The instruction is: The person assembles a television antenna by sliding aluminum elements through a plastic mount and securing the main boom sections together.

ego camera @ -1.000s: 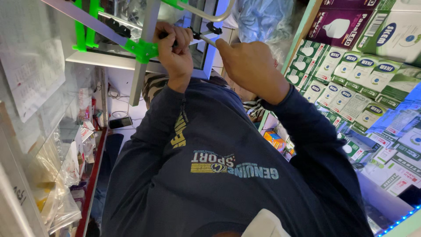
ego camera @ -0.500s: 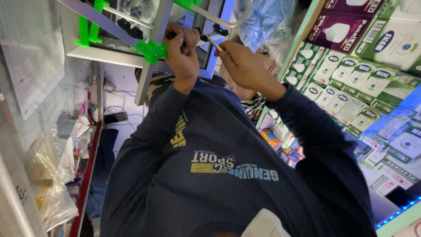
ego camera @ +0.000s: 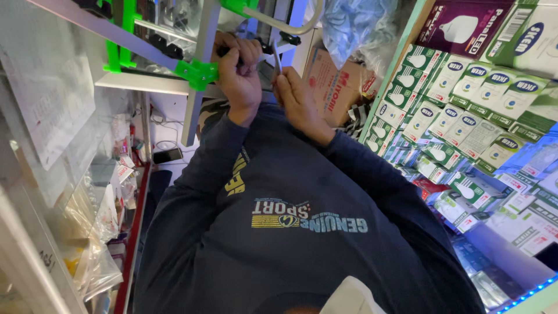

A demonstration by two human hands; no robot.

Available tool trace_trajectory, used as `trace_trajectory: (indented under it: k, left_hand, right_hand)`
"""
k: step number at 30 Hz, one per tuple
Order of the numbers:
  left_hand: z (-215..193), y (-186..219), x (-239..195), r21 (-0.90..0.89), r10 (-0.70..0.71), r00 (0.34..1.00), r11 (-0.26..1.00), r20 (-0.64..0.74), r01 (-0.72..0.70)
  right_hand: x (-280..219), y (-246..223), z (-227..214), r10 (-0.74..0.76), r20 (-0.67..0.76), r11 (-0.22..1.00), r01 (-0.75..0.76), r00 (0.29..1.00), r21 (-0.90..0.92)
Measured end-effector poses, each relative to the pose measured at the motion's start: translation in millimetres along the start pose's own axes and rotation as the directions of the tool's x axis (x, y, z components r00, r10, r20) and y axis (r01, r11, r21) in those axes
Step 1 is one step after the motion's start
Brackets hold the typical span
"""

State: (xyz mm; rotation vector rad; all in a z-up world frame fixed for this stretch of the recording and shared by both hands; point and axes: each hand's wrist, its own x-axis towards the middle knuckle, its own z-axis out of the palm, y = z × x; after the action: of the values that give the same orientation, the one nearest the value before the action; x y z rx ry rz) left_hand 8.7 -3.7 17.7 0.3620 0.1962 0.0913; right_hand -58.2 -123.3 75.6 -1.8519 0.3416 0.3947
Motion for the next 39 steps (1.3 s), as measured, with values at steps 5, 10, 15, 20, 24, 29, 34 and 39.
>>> trace_trajectory:
  k: [5,10,15,20,24,29,34,39]
  left_hand:
    - [5,0,3,-0.002,-0.033,0.999,0.999,-0.019,0.033]
    - [29,6,3,0.036,-0.019,1.0,0.999,0.024,0.018]
    - [55,17,1,0.015,-0.058,0.998,0.998,0.011,0.058]
    - [88,30,-6,0.011,-0.048,0.998,0.999,0.042,0.047]
    - [128,42,-13,0.036,-0.049,0.994,0.998,0.096,0.046]
    - [168,55,-19,0.045,-0.037,0.981,0.999,0.191,0.029]
    - [160,61,-28,0.094,-0.058,0.989,0.995,0.138,0.045]
    - [106,57,-24,0.088,-0.054,0.997,0.995,0.051,0.049]
  right_hand:
    - [28,26,-31,-0.052,-0.373,0.992,0.092,0.926,0.09]
    - [53,33,-70,0.101,-0.279,0.951,-0.011,0.955,0.308]
    - [50,29,-71,0.047,-0.113,0.927,-0.002,0.992,0.375]
    - [37,9,-70,-0.097,0.07,0.775,0.032,0.993,0.631]
    - [29,-6,-80,-0.262,0.029,0.777,0.193,0.965,0.6]
    - [15,-30,-95,-0.353,0.037,0.788,0.276,0.935,0.551]
    - [12,-51,-109,-0.197,0.034,0.849,0.153,0.98,0.505]
    - [11,-77,-135,-0.428,0.111,0.861,0.442,0.897,-0.251]
